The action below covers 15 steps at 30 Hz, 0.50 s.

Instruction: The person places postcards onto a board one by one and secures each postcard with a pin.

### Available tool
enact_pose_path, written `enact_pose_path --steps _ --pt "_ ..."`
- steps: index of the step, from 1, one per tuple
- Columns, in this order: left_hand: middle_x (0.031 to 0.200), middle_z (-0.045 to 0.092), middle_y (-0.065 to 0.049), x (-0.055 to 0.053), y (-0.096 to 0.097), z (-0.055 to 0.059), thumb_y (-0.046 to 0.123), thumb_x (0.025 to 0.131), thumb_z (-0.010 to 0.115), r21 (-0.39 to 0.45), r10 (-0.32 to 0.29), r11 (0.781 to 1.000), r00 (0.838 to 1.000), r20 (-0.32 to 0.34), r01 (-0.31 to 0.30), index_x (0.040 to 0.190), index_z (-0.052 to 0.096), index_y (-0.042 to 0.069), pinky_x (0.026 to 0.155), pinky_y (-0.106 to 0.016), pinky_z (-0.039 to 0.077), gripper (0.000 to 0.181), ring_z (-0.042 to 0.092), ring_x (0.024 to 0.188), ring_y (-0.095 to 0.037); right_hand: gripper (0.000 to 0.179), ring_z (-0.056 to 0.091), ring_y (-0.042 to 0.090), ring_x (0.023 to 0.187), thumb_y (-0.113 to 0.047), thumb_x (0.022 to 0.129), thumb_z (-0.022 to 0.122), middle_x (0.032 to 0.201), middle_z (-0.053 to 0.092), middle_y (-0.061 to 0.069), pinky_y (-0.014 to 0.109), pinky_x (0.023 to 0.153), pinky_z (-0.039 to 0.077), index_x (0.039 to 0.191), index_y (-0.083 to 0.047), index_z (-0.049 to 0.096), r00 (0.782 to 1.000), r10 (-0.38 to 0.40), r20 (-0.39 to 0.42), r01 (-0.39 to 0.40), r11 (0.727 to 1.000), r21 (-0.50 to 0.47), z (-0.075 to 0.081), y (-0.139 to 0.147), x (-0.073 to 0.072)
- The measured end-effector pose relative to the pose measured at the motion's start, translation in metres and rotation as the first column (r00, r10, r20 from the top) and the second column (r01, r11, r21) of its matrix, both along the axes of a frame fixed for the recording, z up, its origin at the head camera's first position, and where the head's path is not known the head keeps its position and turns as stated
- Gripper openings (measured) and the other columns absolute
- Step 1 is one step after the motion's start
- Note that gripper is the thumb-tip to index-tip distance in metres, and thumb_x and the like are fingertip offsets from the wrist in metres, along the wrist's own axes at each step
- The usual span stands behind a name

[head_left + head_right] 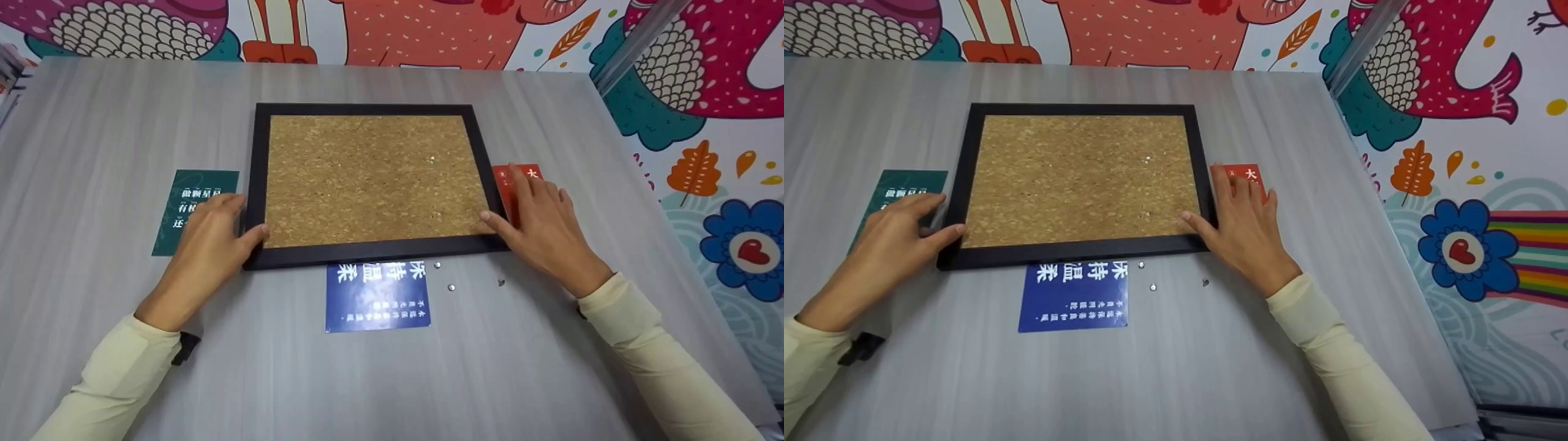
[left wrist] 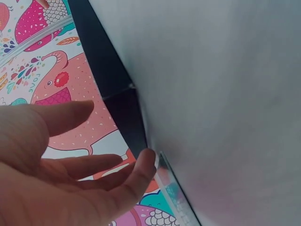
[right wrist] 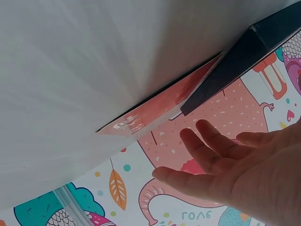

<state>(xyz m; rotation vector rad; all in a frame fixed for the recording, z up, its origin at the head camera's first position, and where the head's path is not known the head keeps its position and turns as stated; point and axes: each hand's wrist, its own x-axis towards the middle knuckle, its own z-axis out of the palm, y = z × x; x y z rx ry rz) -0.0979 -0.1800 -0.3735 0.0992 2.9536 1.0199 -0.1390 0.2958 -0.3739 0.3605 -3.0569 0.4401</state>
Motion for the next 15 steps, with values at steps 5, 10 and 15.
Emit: enact_pose_path --steps 5,10,15 --pt "0.153 0.049 -0.045 -0.002 -0.001 0.0 0.012 0.103 0.078 0.008 0.0 1.0 1.0 0.006 0.0 0.147 0.051 -0.025 0.12 -0.073 0.036 0.064 0.044 0.145 -0.062 0.093 0.041 0.055 0.146 -0.062 0.104 0.067 0.161 0.043 0.033 0.074 0.125 0.022 0.172 -0.011 0.029 1.0 -0.023 -0.005 0.023 1.0 -0.005 0.0 0.004 -0.001" --pt "0.151 0.051 -0.045 -0.003 -0.001 0.0 0.011 0.102 0.079 0.018 0.0 1.0 1.0 0.016 0.0 0.148 0.05 -0.024 0.114 -0.071 0.044 0.065 0.051 0.14 -0.06 0.088 0.043 0.056 0.142 -0.058 0.105 0.069 0.157 0.045 0.035 0.075 0.123 0.025 0.168 -0.004 0.038 0.999 -0.049 0.013 0.049 0.999 0.012 0.002 0.01 -0.002" --pt "0.146 0.054 -0.044 -0.002 0.001 0.001 0.008 0.101 0.08 0.02 0.005 1.0 1.0 0.018 -0.006 0.149 0.049 -0.024 0.106 -0.07 0.05 0.065 0.059 0.13 -0.058 0.082 0.043 0.056 0.14 -0.053 0.105 0.07 0.154 0.047 0.036 0.077 0.119 0.03 0.163 0.0 0.045 0.997 -0.064 0.046 0.061 0.996 0.059 0.001 0.017 -0.002"
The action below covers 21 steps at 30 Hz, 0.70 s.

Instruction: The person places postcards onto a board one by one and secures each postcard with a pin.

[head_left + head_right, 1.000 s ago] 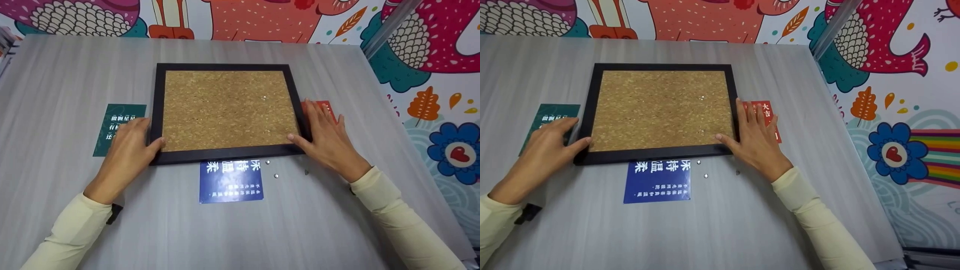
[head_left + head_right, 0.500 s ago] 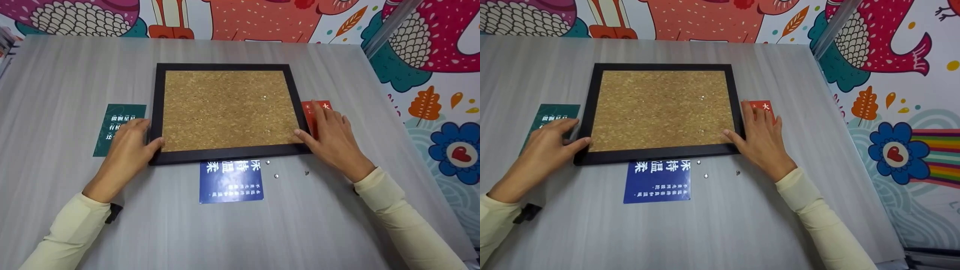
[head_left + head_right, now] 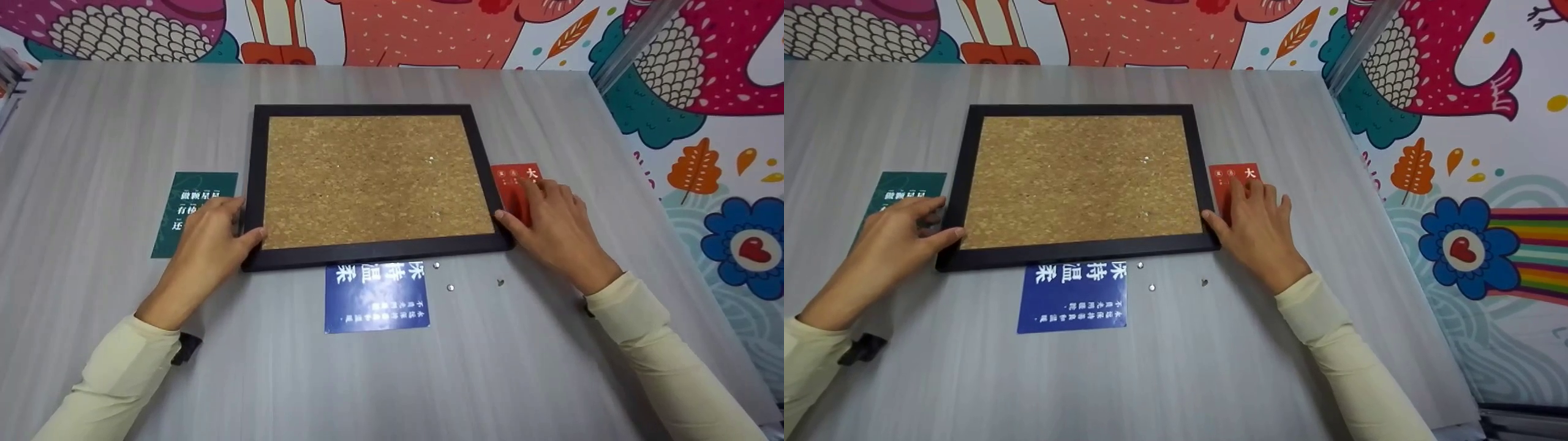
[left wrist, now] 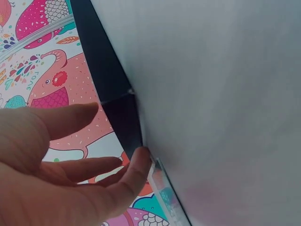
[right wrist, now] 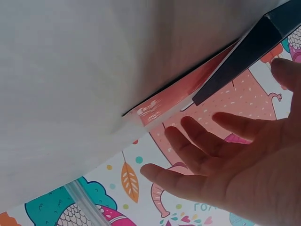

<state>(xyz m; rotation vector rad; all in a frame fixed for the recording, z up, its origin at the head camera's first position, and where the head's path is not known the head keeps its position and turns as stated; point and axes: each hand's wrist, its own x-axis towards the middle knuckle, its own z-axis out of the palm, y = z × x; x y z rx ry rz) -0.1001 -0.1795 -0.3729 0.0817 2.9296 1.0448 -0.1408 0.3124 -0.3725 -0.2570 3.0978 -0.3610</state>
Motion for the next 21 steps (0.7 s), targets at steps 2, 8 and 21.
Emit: enact_pose_path --steps 2,8,21 --pt "0.146 0.054 -0.045 0.0 0.0 0.0 0.008 0.101 0.08 0.001 0.004 1.0 1.0 0.006 -0.004 0.15 0.048 -0.024 0.106 -0.07 0.05 0.066 0.059 0.13 -0.058 0.079 0.043 0.057 0.139 -0.052 0.105 0.071 0.153 0.048 0.036 0.079 0.116 0.032 0.16 0.0 0.047 1.0 -0.002 0.015 0.002 1.0 0.018 0.0 0.003 0.001" --pt "0.143 0.055 -0.044 -0.001 0.001 0.0 0.009 0.1 0.08 -0.003 0.002 1.0 1.0 0.018 -0.002 0.152 0.045 -0.024 0.107 -0.07 0.049 0.071 0.059 0.129 -0.058 0.081 0.043 0.057 0.139 -0.059 0.108 0.063 0.152 0.047 0.037 0.08 0.115 0.031 0.16 0.002 0.048 0.998 -0.019 0.053 0.018 1.0 0.024 0.001 0.008 0.001" --pt "0.137 0.057 -0.041 0.001 0.002 -0.001 0.008 0.099 0.082 0.024 0.003 1.0 0.999 0.035 -0.004 0.154 0.043 -0.023 0.1 -0.065 0.054 0.074 0.062 0.122 -0.054 0.076 0.047 0.052 0.129 -0.054 0.107 0.067 0.142 0.053 0.035 0.076 0.107 0.04 0.152 0.006 0.055 0.999 -0.038 0.03 0.038 0.999 0.008 -0.002 0.018 0.002"
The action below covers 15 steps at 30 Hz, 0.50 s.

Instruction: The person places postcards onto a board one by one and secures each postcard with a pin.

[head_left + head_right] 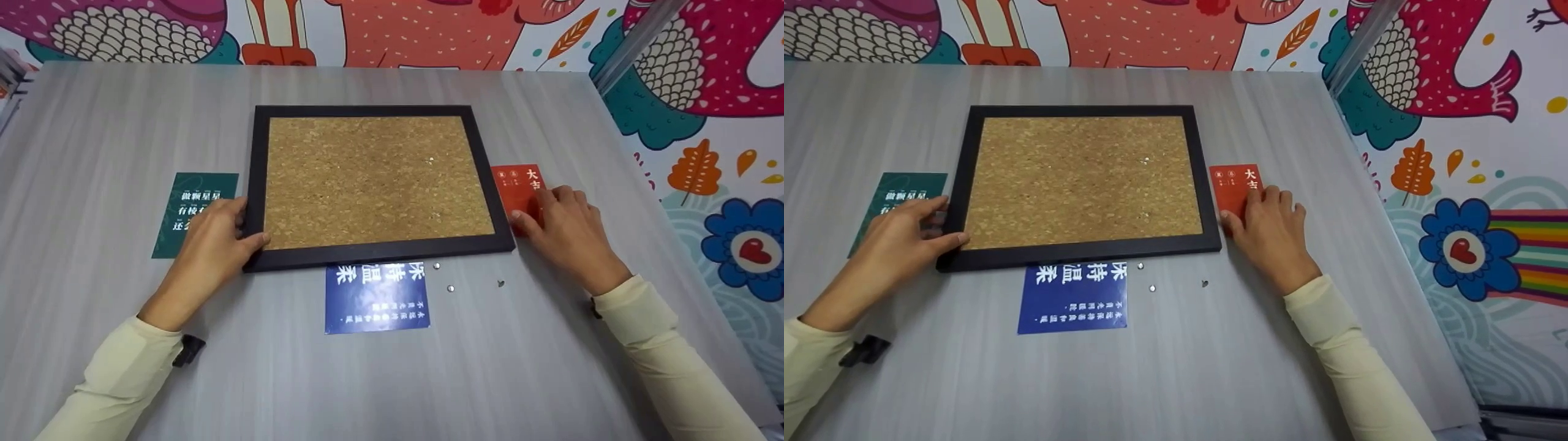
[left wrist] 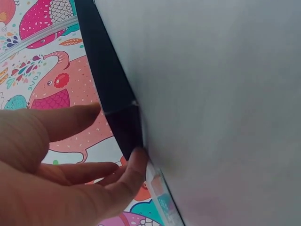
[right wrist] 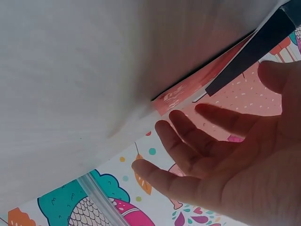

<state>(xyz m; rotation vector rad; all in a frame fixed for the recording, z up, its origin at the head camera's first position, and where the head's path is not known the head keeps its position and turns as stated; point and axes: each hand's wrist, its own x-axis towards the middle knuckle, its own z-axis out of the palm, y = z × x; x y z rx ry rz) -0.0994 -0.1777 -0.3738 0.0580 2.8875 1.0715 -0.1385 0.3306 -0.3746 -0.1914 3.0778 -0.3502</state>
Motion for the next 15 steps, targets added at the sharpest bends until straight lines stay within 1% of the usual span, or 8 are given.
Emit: enact_pose_path --steps 1,4,6,9,15 --pt "0.137 0.057 -0.041 0.0 0.0002 0.0001 0.007 0.098 0.082 0.001 -0.003 1.0 1.0 -0.001 0.003 0.154 0.044 -0.023 0.1 -0.065 0.054 0.074 0.062 0.123 -0.055 0.078 0.048 0.052 0.127 -0.055 0.107 0.068 0.14 0.054 0.035 0.075 0.105 0.042 0.152 0.007 0.055 1.0 -0.007 -0.002 0.007 1.0 0.003 0.0 0.0008 0.0" --pt "0.133 0.058 -0.04 -0.0002 0.0008 0.0 0.005 0.097 0.083 -0.007 -0.006 1.0 1.0 -0.007 0.006 0.152 0.045 -0.023 0.098 -0.064 0.055 0.072 0.063 0.12 -0.054 0.082 0.049 0.049 0.118 -0.058 0.103 0.071 0.129 0.057 0.034 0.069 0.095 0.046 0.144 0.012 0.059 0.999 -0.035 -0.006 0.035 0.999 0.018 -0.0004 0.0028 0.0" --pt "0.13 0.059 -0.039 -0.0003 0.0012 -0.0002 0.004 0.097 0.083 -0.015 -0.005 1.0 1.0 -0.009 0.005 0.152 0.046 -0.023 0.097 -0.063 0.056 0.072 0.063 0.118 -0.053 0.081 0.05 0.047 0.11 -0.059 0.102 0.072 0.119 0.058 0.032 0.064 0.087 0.047 0.134 0.014 0.063 0.999 -0.053 -0.007 0.053 0.998 0.028 -0.0012 0.0041 0.0002" --pt "0.129 0.059 -0.039 -0.0003 0.0015 -0.0004 0.004 0.097 0.083 -0.024 -0.001 1.0 1.0 -0.003 0.001 0.151 0.047 -0.024 0.095 -0.062 0.057 0.071 0.064 0.118 -0.052 0.083 0.051 0.045 0.102 -0.063 0.101 0.071 0.11 0.057 0.031 0.058 0.079 0.047 0.122 0.017 0.064 0.997 -0.073 -0.002 0.073 0.996 0.049 -0.0021 0.006 0.0007" --pt "0.137 0.056 -0.039 -0.001 0.001 -0.0008 0.006 0.099 0.082 -0.019 0.003 1.0 0.999 0.037 -0.002 0.153 0.045 -0.023 0.1 -0.063 0.056 0.071 0.061 0.123 -0.053 0.087 0.052 0.043 0.094 -0.07 0.099 0.069 0.103 0.057 0.029 0.052 0.074 0.045 0.112 0.016 0.066 0.996 -0.089 0.021 0.087 0.994 0.066 -0.002 0.0096 -0.0001"
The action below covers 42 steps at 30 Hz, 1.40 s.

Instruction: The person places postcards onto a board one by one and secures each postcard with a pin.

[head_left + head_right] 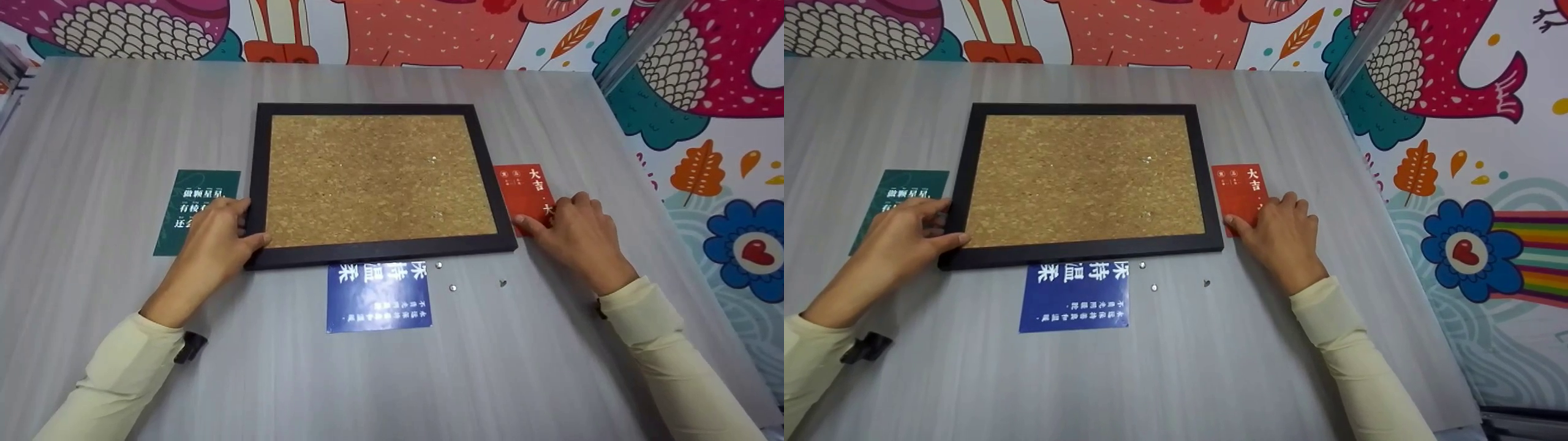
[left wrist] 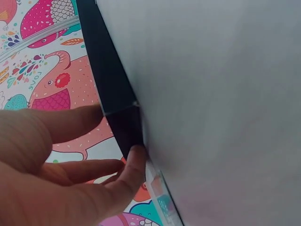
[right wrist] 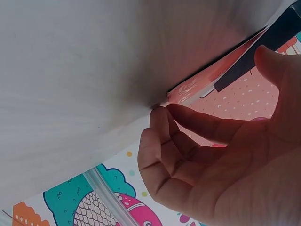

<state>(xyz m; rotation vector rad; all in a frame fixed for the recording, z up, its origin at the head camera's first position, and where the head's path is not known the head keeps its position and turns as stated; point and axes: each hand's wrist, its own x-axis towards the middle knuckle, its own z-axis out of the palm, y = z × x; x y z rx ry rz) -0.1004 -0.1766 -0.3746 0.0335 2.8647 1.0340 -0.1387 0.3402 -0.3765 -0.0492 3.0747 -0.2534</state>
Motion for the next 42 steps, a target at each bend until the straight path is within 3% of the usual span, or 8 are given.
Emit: enact_pose_path --steps 10,17,24,33,40,42 --pt "0.144 0.054 -0.039 0.001 -0.001 0.002 0.006 0.1 0.08 0.0 -0.019 1.0 1.0 0.005 0.019 0.152 0.046 -0.023 0.104 -0.064 0.052 0.069 0.059 0.125 -0.052 0.078 0.053 0.041 0.088 -0.061 0.096 0.078 0.097 0.058 0.029 0.049 0.069 0.044 0.106 0.016 0.064 0.999 0.013 0.032 -0.014 1.0 0.017 0.001 0.003 -0.003" --pt "0.144 0.053 -0.04 0.0 0.001 0.002 0.005 0.1 0.079 0.007 -0.009 1.0 1.0 0.015 0.009 0.153 0.045 -0.023 0.105 -0.064 0.053 0.069 0.059 0.126 -0.053 0.079 0.051 0.036 0.082 -0.068 0.092 0.079 0.092 0.054 0.026 0.043 0.064 0.042 0.095 0.008 0.059 0.987 -0.074 0.142 0.079 0.996 -0.032 0.004 0.01 -0.017" --pt "0.146 0.051 -0.041 -0.001 0.0 0.0 0.006 0.101 0.079 0.005 -0.017 1.0 1.0 0.014 0.017 0.153 0.044 -0.024 0.107 -0.065 0.051 0.069 0.057 0.128 -0.056 0.088 0.051 0.029 0.078 -0.076 0.088 0.079 0.092 0.054 0.022 0.037 0.062 0.04 0.106 0.008 0.056 0.954 -0.138 0.266 0.176 0.977 -0.123 0.005 0.017 -0.024" --pt "0.149 0.049 -0.04 -0.002 -0.001 0.002 0.007 0.102 0.077 0.002 -0.021 1.0 0.999 0.026 0.021 0.154 0.042 -0.023 0.109 -0.065 0.05 0.069 0.056 0.131 -0.055 0.097 0.049 0.038 0.095 -0.073 0.09 0.078 0.11 0.05 0.03 0.043 0.07 0.043 0.121 0.015 0.051 0.942 -0.162 0.294 0.209 0.969 -0.134 0.006 0.014 -0.024" --pt "0.152 0.048 -0.04 0.002 0.001 0.003 0.008 0.103 0.077 0.012 -0.02 1.0 0.999 0.029 0.02 0.154 0.042 -0.024 0.112 -0.065 0.047 0.069 0.053 0.134 -0.055 0.085 0.05 0.033 0.089 -0.073 0.091 0.077 0.102 0.05 0.026 0.04 0.067 0.04 0.107 0.009 0.058 0.934 -0.154 0.322 0.202 0.972 -0.123 0.008 0.016 -0.024" --pt "0.153 0.047 -0.039 0.002 0.001 0.004 0.008 0.103 0.077 0.011 -0.017 1.0 0.999 0.037 0.016 0.154 0.042 -0.024 0.112 -0.065 0.046 0.069 0.053 0.134 -0.055 0.088 0.05 0.034 0.092 -0.074 0.09 0.078 0.104 0.05 0.026 0.04 0.069 0.04 0.11 0.009 0.057 0.93 -0.154 0.335 0.208 0.969 -0.131 0.009 0.017 -0.025"
